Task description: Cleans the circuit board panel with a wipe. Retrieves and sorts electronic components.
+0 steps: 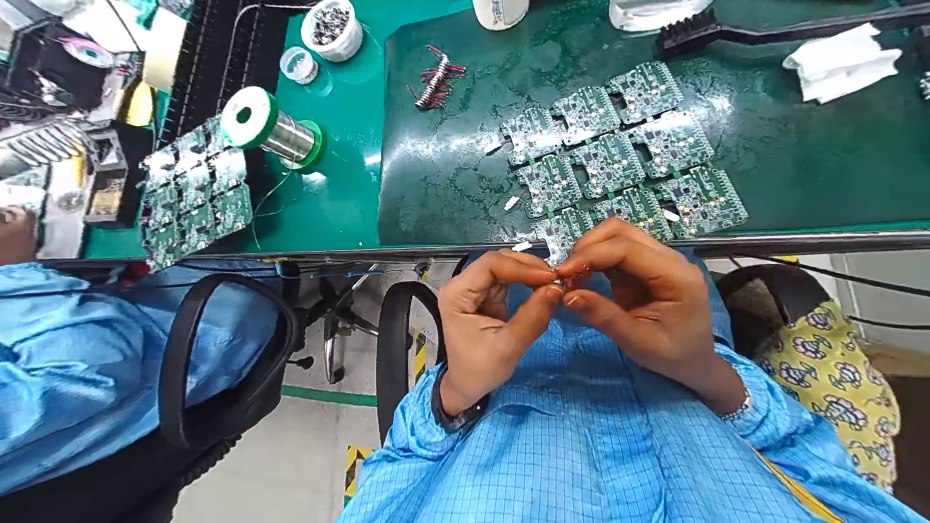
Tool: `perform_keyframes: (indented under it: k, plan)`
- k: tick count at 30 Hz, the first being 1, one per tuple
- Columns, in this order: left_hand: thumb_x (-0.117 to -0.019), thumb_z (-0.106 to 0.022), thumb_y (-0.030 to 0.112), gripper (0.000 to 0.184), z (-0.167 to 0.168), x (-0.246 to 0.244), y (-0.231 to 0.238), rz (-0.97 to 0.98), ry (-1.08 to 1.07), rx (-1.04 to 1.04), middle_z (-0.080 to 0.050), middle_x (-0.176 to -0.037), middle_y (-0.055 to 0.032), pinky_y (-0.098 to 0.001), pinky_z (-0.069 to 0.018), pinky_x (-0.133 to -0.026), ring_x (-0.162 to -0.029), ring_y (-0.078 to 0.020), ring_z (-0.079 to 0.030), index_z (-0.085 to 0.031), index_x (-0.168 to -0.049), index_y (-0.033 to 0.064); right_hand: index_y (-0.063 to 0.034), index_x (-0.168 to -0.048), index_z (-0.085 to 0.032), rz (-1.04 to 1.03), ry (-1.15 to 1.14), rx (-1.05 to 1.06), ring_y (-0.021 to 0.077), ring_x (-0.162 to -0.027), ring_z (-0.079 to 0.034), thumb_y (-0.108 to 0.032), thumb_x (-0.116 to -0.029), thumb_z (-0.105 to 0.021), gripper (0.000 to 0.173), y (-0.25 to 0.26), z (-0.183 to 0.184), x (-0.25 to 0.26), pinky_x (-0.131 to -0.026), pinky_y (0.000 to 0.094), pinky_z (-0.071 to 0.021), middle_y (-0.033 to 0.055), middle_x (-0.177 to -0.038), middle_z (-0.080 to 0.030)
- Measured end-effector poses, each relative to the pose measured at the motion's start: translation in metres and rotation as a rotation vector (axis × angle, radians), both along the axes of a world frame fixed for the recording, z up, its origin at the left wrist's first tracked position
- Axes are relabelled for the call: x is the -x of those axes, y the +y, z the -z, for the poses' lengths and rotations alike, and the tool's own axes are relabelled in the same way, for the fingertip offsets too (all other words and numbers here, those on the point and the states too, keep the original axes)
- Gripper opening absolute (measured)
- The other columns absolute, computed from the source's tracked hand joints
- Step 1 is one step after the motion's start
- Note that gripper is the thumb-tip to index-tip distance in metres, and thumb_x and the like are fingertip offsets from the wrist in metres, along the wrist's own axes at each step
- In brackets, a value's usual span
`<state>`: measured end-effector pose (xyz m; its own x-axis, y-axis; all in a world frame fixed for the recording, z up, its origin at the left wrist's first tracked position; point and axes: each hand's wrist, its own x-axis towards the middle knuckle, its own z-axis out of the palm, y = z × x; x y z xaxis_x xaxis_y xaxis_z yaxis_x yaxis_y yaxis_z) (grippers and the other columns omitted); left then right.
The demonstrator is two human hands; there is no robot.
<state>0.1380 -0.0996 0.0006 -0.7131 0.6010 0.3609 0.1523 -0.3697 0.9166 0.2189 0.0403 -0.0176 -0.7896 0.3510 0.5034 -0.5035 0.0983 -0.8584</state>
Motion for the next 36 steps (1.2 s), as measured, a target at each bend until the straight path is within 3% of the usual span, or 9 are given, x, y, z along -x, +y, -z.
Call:
perform_keyframes:
  k: [9,14,19,22,26,30,34,36]
  plan:
    - [-0.0955,-0.068,0.008,0.012,0.003,-0.002,0.002,0.016,-0.012,-0.029,-0.074,-0.102,0.0080,-0.0164,-0.0573,-0.082,-0.093,0.0012,-0.069,-0.074,-0.105,0.0124,-0.0061,-0.099,-0.064,0.105,0.082,0.016,-0.0045,-0.091,-0.063,-0.012,-0.0997,-0.062,0.007,-0.008,0.006,0.003,-0.082,0.0129,-0.0544,-0.0043,-0.094,-0.064]
    - [-0.0948,-0.068,0.006,0.012,0.003,-0.002,0.003,0.003,-0.046,-0.044,-0.075,-0.100,0.0062,-0.0175,-0.0586,-0.077,-0.089,-0.0003,-0.069,-0.074,-0.103,0.0137,-0.0227,-0.103,-0.067,0.271,0.139,0.023,-0.0026,-0.085,-0.063,-0.023,-0.1027,-0.060,0.007,0.006,0.000,0.001,-0.073,0.0169,-0.0579,-0.0131,-0.097,-0.061]
    - [-0.0945,-0.068,0.004,0.014,0.004,-0.004,0.005,0.029,-0.048,-0.043,-0.075,-0.102,0.0077,-0.0169,-0.0579,-0.082,-0.093,0.0013,-0.069,-0.075,-0.104,0.0117,-0.0059,-0.104,-0.067,0.095,0.051,-0.017,-0.0051,-0.091,-0.062,-0.022,-0.1010,-0.065,0.016,-0.002,0.005,0.001,-0.082,0.0136,-0.0550,-0.0054,-0.098,-0.064]
    - [-0.0944,-0.068,0.002,0.014,0.004,-0.004,0.005,0.034,-0.037,-0.031,-0.075,-0.102,0.0070,-0.0170,-0.0586,-0.079,-0.091,0.0012,-0.070,-0.075,-0.103,0.0110,-0.0051,-0.098,-0.068,0.142,0.082,-0.012,-0.0057,-0.089,-0.062,-0.014,-0.1005,-0.064,0.009,-0.006,0.006,0.003,-0.080,0.0114,-0.0538,-0.0047,-0.093,-0.065]
    - [-0.0951,-0.068,0.005,0.013,0.002,0.004,0.004,0.039,0.007,0.004,-0.075,-0.101,0.0078,-0.0171,-0.0587,-0.078,-0.090,0.0012,-0.069,-0.075,-0.103,0.0128,-0.0241,-0.103,-0.069,0.268,0.113,0.051,-0.0039,-0.081,-0.064,-0.024,-0.1039,-0.060,0.009,0.017,0.002,0.000,-0.071,0.0158,-0.0574,-0.0156,-0.094,-0.065]
    - [-0.0946,-0.069,0.006,0.014,-0.011,0.031,0.000,-0.030,0.150,0.113,-0.076,-0.099,0.0091,-0.0212,-0.0610,-0.082,-0.090,-0.0017,-0.072,-0.076,-0.103,0.0150,-0.0306,-0.110,-0.069,0.445,0.127,-0.051,-0.0021,-0.082,-0.066,-0.032,-0.1046,-0.059,0.011,0.064,0.002,-0.018,-0.070,0.0182,-0.0584,-0.0192,-0.100,-0.067]
    - [-0.0941,-0.071,0.011,0.009,-0.046,0.086,0.007,-0.144,0.485,0.287,-0.075,-0.100,0.0112,-0.0229,-0.0597,-0.088,-0.096,-0.0019,-0.070,-0.076,-0.100,0.0156,-0.0257,-0.106,-0.071,0.681,0.105,-0.227,-0.0004,-0.085,-0.066,-0.028,-0.1022,-0.062,0.010,0.103,0.021,-0.027,-0.075,0.0206,-0.0571,-0.0158,-0.098,-0.067]
    - [-0.0939,-0.070,0.010,0.008,-0.071,0.120,0.019,-0.186,0.675,0.386,-0.073,-0.102,0.0083,-0.0228,-0.0577,-0.089,-0.098,-0.0009,-0.068,-0.074,-0.101,0.0100,-0.0255,-0.106,-0.071,0.707,0.079,-0.253,-0.0028,-0.086,-0.066,-0.028,-0.1025,-0.062,0.010,0.111,0.027,-0.028,-0.076,0.0181,-0.0572,-0.0174,-0.098,-0.067]
